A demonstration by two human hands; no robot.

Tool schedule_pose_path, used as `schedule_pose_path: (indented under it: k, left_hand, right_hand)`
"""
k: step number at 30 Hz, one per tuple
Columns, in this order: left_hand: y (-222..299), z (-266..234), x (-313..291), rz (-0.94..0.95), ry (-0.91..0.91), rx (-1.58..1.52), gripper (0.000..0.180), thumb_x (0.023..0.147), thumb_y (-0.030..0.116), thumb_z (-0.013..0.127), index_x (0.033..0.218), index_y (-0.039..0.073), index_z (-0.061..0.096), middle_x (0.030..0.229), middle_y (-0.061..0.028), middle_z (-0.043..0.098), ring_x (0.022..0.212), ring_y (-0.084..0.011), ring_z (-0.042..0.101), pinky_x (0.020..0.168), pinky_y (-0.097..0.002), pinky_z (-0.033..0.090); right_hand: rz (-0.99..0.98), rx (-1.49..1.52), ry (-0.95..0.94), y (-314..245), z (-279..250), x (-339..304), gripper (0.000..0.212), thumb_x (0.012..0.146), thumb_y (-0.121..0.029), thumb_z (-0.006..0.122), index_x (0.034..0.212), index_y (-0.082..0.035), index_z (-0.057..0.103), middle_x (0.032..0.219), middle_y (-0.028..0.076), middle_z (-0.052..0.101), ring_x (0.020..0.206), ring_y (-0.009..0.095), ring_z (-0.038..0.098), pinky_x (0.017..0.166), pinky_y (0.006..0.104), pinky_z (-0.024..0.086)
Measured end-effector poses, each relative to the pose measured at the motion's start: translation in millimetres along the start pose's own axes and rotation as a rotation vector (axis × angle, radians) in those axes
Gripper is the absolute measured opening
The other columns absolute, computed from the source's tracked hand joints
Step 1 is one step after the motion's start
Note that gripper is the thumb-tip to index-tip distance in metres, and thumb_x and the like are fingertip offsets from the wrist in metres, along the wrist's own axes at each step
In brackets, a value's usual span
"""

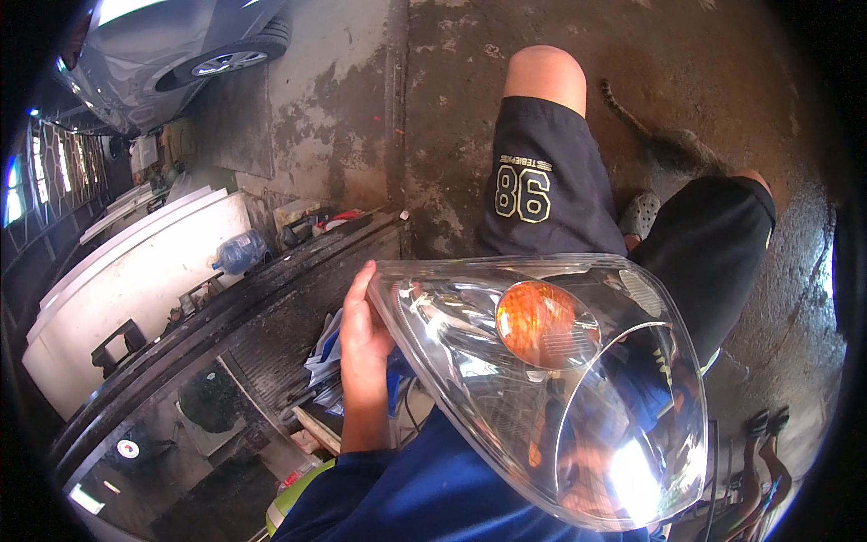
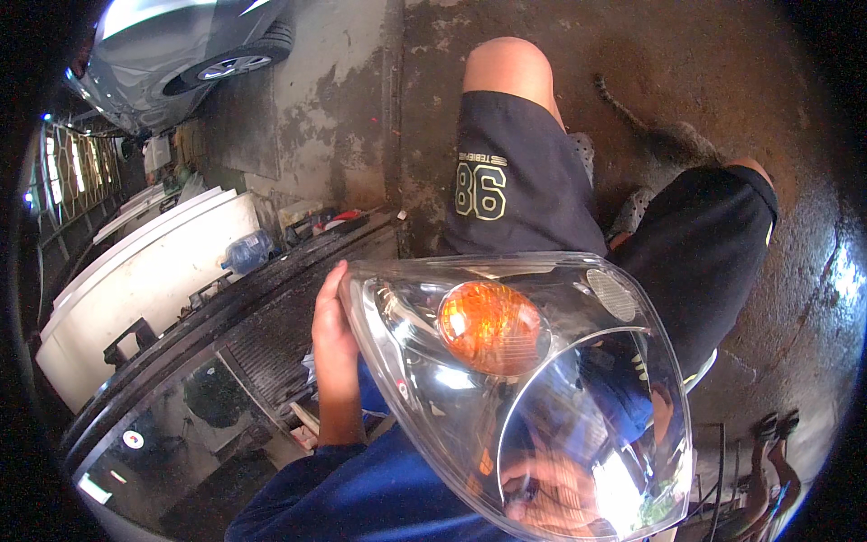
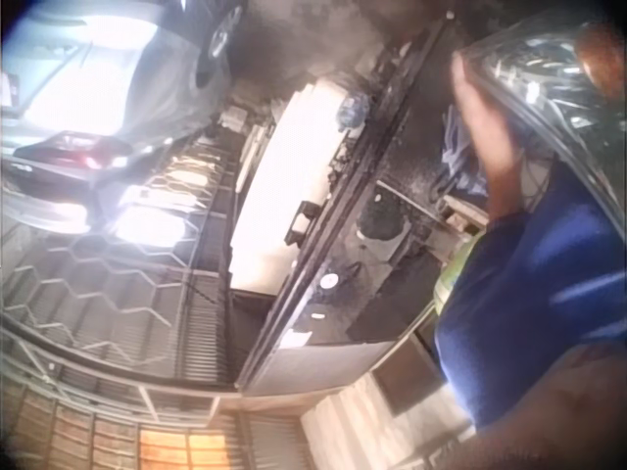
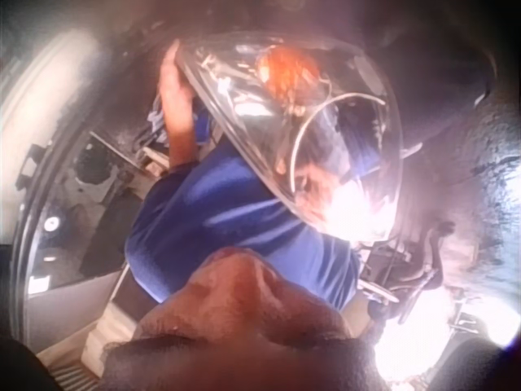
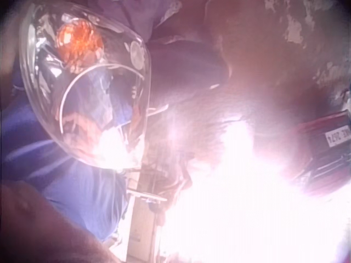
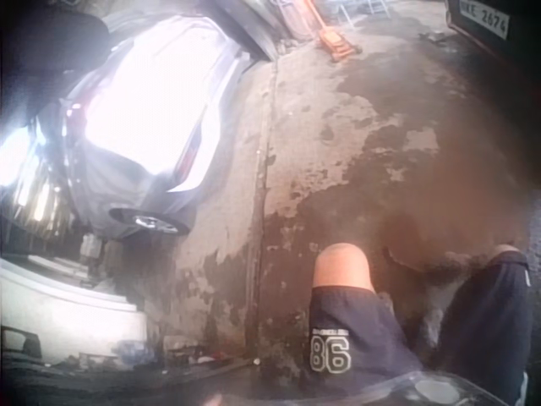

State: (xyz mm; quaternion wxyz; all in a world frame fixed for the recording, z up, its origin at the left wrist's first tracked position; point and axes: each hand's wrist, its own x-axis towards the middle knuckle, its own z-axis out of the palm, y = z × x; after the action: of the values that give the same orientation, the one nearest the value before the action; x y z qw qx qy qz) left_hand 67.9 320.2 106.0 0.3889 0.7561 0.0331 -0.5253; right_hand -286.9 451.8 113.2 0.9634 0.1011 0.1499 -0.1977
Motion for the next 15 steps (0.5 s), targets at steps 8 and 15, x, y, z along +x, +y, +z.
schedule_pose_path:
  k: [8,15]
  left_hand:
    - [-2.8,-2.5,2.5,0.014,-0.082,-0.053,0.044,0.100,0.039,0.069,0.121,0.001,0.063,0.112,-0.0149,0.069,0.101,-0.0298,0.069,0.095,-0.0468,0.059]
    - [-11.1,-10.6,8.0,0.031,-0.052,0.014,0.061,0.101,0.054,0.064,0.130,0.000,0.062,0.122,-0.0142,0.070,0.107,-0.0291,0.069,0.095,-0.0432,0.057]
  right_hand:
    - [-0.022,0.030,-0.002,5.8,-0.9,-2.0,0.061,0.090,-0.025,0.082,0.135,0.008,0.057,0.119,0.025,0.069,0.108,0.030,0.071,0.096,0.0377,0.056]
    - [-0.059,0.034,0.012,-2.9,0.8,-12.9,0.064,0.088,-0.027,0.083,0.135,0.009,0.057,0.120,0.028,0.069,0.109,0.032,0.071,0.096,0.0388,0.056]
